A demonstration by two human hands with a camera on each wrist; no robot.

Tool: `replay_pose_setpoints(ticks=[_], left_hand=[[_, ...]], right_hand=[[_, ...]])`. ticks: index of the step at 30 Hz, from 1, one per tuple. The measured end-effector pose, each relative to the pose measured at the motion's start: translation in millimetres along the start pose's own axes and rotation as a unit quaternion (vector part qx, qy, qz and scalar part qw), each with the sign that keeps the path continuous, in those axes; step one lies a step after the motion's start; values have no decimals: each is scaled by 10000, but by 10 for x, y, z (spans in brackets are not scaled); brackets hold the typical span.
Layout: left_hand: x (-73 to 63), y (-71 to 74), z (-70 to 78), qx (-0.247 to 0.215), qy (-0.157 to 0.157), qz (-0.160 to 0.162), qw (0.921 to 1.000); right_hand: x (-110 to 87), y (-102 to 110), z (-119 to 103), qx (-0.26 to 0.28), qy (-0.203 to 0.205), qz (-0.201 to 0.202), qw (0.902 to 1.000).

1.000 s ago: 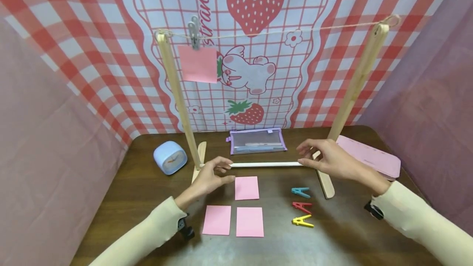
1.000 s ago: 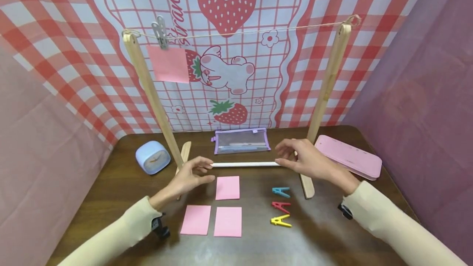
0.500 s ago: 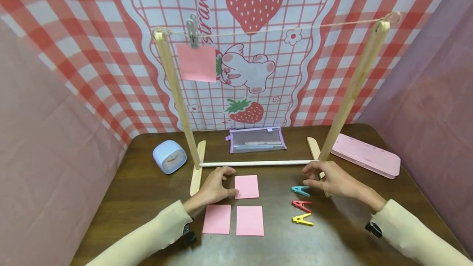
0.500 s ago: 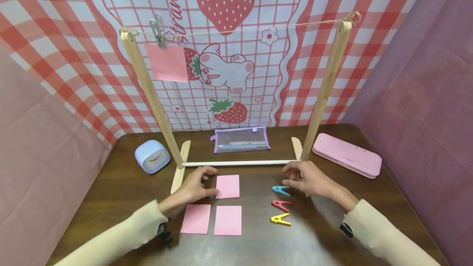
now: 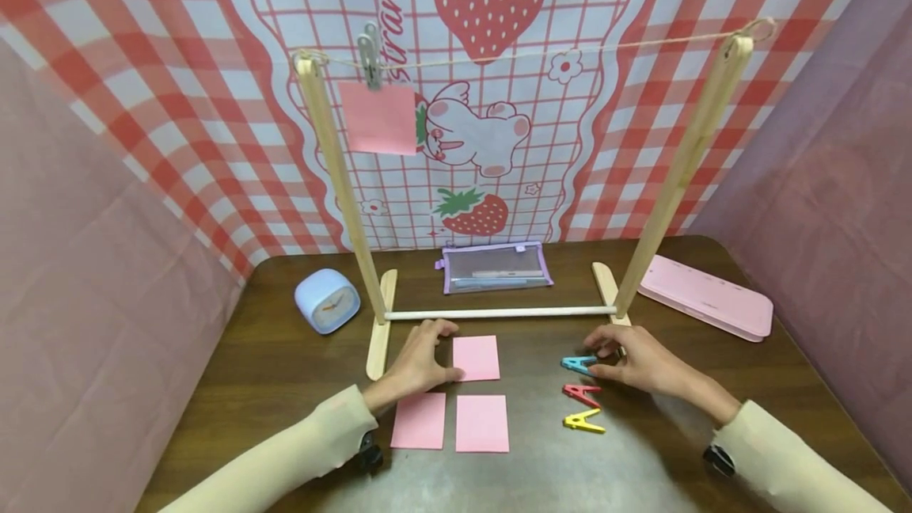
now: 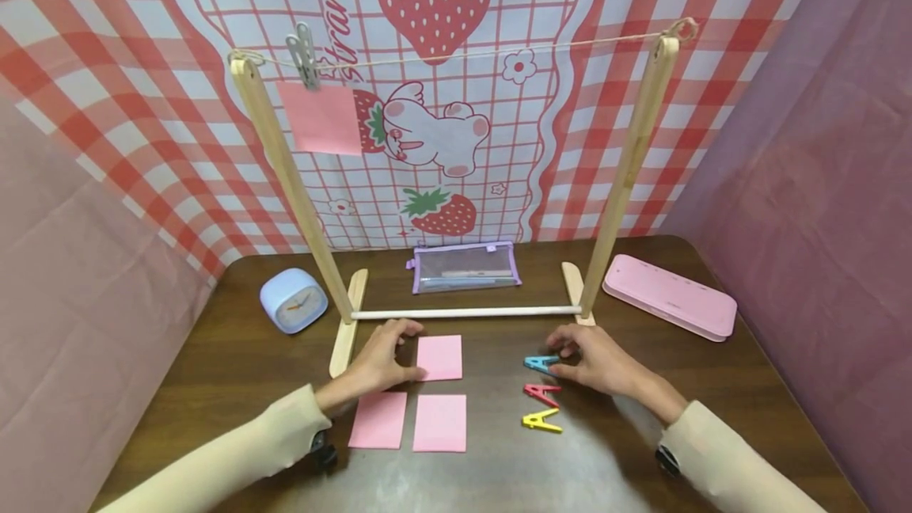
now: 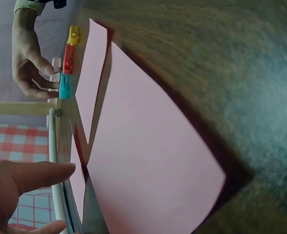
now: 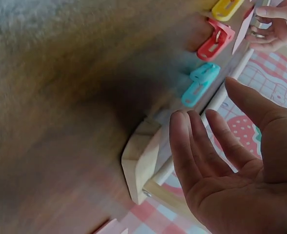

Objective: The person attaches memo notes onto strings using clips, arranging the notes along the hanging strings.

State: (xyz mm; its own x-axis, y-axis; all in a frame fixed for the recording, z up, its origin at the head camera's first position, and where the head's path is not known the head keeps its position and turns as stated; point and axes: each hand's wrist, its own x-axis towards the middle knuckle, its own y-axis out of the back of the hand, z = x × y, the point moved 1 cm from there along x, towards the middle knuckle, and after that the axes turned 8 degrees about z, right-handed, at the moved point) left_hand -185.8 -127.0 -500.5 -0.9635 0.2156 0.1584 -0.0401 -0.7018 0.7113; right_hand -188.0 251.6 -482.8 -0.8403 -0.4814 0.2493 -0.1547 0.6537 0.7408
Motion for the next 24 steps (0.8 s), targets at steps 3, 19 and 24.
replay_pose_setpoints(ticks=[3,19,24], left_hand=[[2,-18,-2,49,-87,40,9999],[62,2,1,168,-53,-177,9997],[71,-1,8,94,-81,-192,9997]], right_hand=[[-5,-23,-1,23,-7,-40,10000],[9,-96,29,-258,-85,-57,9996],[7,-114,28,-434,-34,-1,9991]])
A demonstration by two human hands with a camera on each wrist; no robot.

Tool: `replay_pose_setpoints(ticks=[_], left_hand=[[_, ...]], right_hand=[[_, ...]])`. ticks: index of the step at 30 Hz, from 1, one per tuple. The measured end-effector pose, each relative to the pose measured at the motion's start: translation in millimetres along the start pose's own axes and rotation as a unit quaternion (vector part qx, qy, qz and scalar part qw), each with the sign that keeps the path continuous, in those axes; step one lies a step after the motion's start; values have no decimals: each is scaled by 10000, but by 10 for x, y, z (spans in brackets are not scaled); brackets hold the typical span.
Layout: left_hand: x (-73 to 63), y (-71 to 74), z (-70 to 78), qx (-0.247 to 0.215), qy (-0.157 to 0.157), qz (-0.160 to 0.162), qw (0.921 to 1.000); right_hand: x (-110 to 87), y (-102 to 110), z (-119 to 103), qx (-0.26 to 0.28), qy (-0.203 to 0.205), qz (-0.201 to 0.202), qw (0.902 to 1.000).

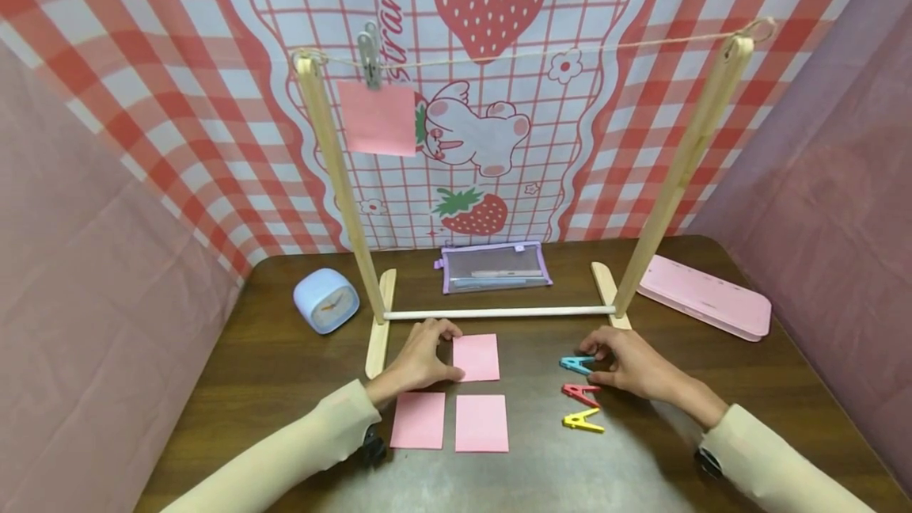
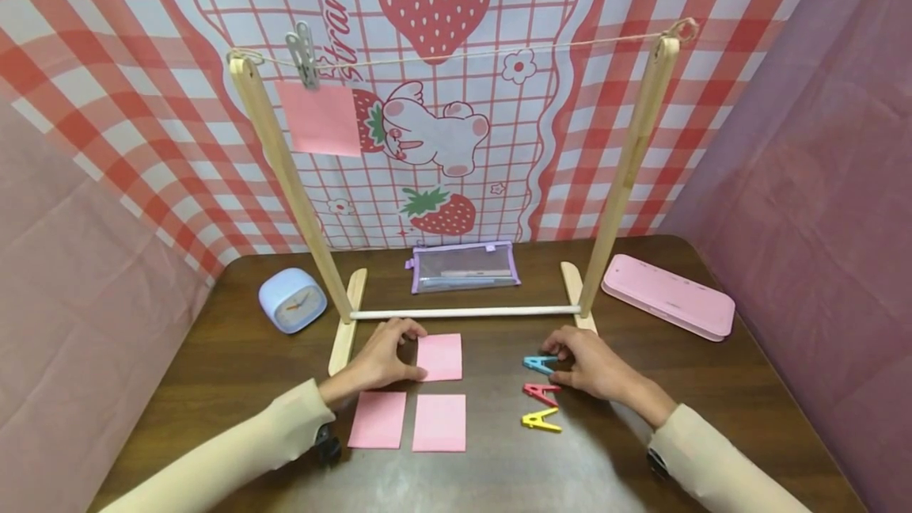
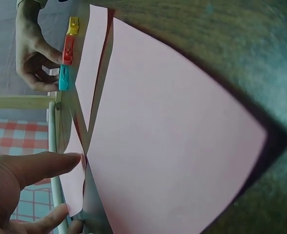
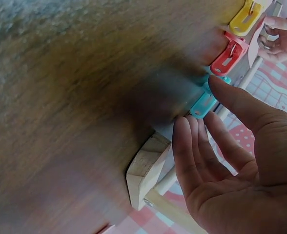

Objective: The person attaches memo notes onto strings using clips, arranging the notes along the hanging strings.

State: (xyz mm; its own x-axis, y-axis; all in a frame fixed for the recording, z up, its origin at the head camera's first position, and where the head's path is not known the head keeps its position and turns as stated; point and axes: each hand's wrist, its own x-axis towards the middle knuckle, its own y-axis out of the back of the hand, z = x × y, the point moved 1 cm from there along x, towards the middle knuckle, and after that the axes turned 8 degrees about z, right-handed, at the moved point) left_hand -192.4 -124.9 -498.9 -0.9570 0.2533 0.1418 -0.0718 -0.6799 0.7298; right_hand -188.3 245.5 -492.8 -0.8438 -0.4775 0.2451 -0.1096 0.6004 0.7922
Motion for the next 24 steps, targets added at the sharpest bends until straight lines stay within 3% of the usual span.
replay_pose_setpoints(ticks=[10,18,24], left_hand=[[-2,-38,-39,-264,177,-76,9995],[-22,-56,-81,-577,-36,-174,9982],[-41,-66,-65,-859,-45,-217,9961]], right_hand=[[12,-12,-9,-186,50,20,9998],[34,0,-37,-221,87,53,9997],[70,43,-110,84,-32,-40,10000]])
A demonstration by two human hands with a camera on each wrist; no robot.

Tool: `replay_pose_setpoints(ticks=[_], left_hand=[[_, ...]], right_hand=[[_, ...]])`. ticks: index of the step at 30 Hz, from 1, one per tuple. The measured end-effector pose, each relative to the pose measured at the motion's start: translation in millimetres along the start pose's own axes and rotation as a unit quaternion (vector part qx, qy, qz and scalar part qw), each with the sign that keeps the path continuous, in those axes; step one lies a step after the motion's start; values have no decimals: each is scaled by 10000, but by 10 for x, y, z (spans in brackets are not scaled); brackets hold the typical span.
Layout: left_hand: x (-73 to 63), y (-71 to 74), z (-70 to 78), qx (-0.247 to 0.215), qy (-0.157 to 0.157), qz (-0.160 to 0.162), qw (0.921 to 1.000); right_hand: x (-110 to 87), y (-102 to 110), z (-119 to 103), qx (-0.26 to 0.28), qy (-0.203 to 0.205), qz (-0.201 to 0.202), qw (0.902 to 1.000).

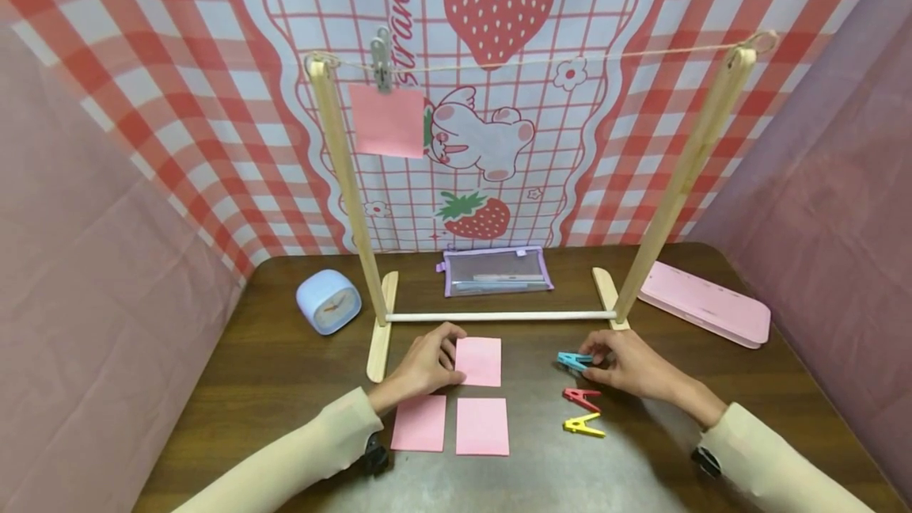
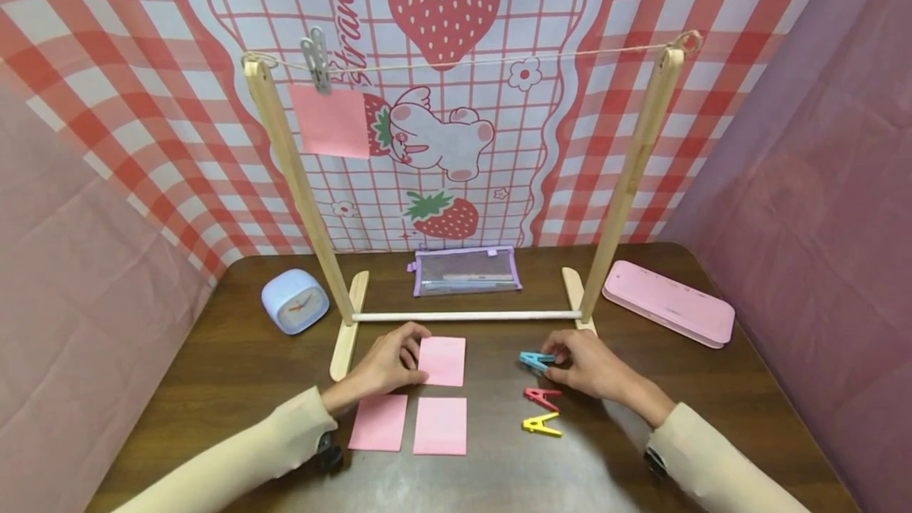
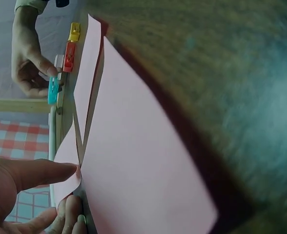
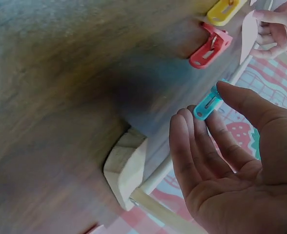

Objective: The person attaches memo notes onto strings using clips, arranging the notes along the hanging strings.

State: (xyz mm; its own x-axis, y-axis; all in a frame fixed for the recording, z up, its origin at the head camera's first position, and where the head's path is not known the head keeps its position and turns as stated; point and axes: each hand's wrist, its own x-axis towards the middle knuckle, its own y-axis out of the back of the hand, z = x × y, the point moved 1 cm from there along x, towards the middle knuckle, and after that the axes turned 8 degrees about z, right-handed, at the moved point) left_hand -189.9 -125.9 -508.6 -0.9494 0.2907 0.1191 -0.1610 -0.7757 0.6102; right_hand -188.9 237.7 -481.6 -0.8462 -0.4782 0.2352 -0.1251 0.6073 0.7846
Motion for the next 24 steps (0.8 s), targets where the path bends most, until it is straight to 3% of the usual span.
replay_pose_setpoints(ticks=[11,18,24], left_hand=[[-32,-48,26,-252,-107,77,9996],[-42,-18,44,-830,-53,66,9965],[-56,3,44,-1259,51,30,9920]], right_hand=[[46,37,-83,410,20,-34,9992],[83,41,-108,397,-56,-73,9992],[140,46,-139,474,189,18,9987]])
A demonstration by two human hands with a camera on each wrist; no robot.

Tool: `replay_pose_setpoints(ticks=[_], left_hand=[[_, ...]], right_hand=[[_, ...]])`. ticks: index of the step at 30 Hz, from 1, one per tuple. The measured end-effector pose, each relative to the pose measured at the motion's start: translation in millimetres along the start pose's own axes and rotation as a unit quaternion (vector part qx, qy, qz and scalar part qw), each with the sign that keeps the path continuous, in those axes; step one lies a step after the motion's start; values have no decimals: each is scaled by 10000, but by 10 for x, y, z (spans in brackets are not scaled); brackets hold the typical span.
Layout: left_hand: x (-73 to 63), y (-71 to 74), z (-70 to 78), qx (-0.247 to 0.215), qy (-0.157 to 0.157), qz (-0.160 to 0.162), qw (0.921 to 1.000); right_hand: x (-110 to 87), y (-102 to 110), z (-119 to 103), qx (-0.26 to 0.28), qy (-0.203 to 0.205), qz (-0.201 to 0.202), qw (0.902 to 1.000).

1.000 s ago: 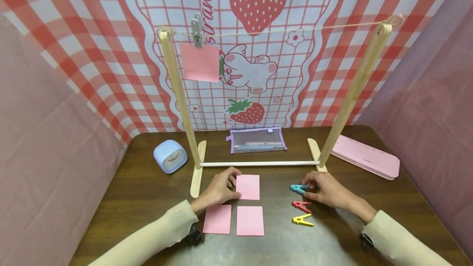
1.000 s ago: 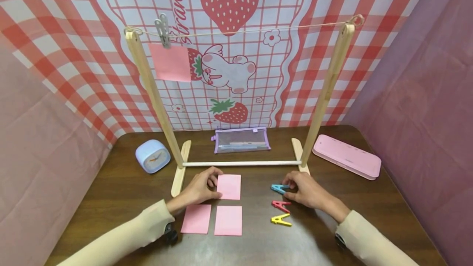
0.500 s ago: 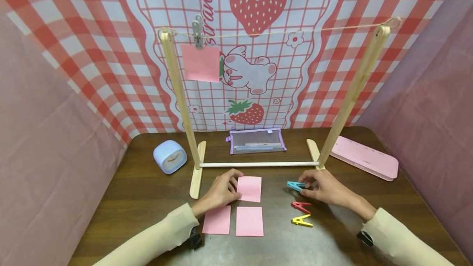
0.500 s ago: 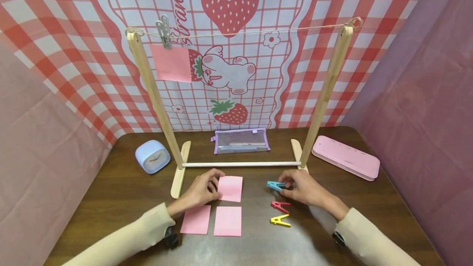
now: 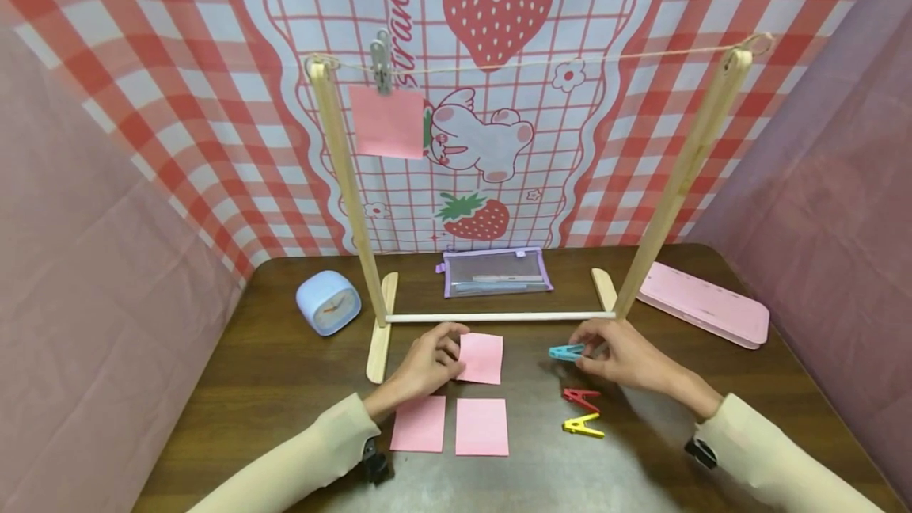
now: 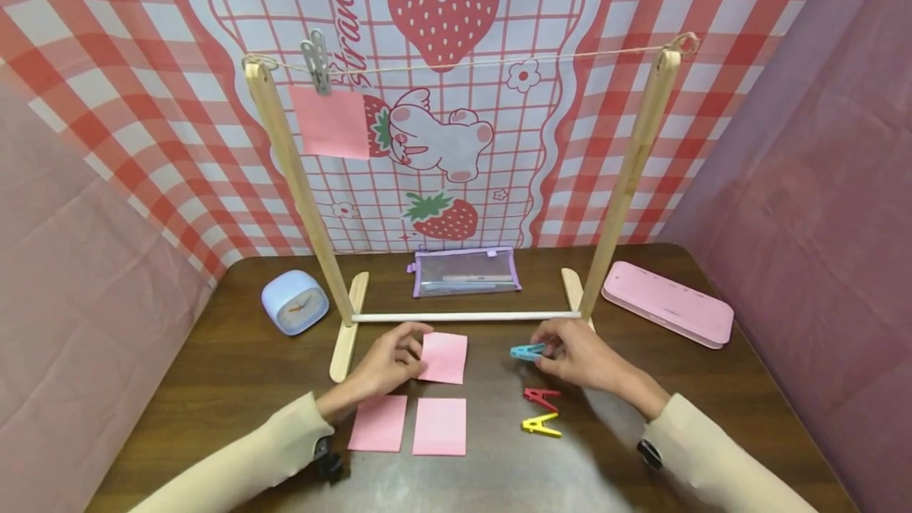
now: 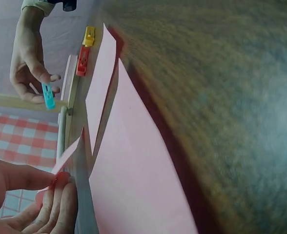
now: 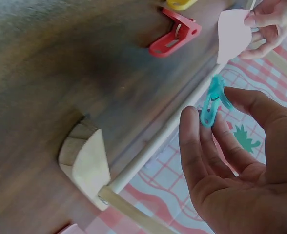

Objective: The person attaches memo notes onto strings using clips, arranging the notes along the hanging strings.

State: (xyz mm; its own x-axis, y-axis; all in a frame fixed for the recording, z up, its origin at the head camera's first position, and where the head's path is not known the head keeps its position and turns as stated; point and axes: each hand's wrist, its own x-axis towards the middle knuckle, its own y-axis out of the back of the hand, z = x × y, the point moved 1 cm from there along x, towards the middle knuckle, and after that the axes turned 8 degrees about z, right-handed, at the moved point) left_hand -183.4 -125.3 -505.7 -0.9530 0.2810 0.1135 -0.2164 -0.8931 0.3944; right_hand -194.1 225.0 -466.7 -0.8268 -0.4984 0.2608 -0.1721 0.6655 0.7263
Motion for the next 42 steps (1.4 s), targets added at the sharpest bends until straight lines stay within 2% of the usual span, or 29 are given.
replay_pose_setpoints(ticks=[7,16,22,29,33,42], left_hand=[[16,16,-7,-230,171,259,9993],[13,43,-1,-299,214,451,9983],[12,38,13,-479,301,673,9961],[33,47,94,-1248,434,905,9871],[50,61,133,-1529,456,944,9827],[91,100,211,-1993,392,1424,9687]], right_hand=[[60,-13,-98,4,46,207,9998],[126,37,-184,729,-299,76,9969],[182,70,-239,683,-227,84,9974],[253,150,-348,645,-162,142,9977],[289,185,-412,605,-214,90,9979],[362,214,-530,479,83,153,9987]])
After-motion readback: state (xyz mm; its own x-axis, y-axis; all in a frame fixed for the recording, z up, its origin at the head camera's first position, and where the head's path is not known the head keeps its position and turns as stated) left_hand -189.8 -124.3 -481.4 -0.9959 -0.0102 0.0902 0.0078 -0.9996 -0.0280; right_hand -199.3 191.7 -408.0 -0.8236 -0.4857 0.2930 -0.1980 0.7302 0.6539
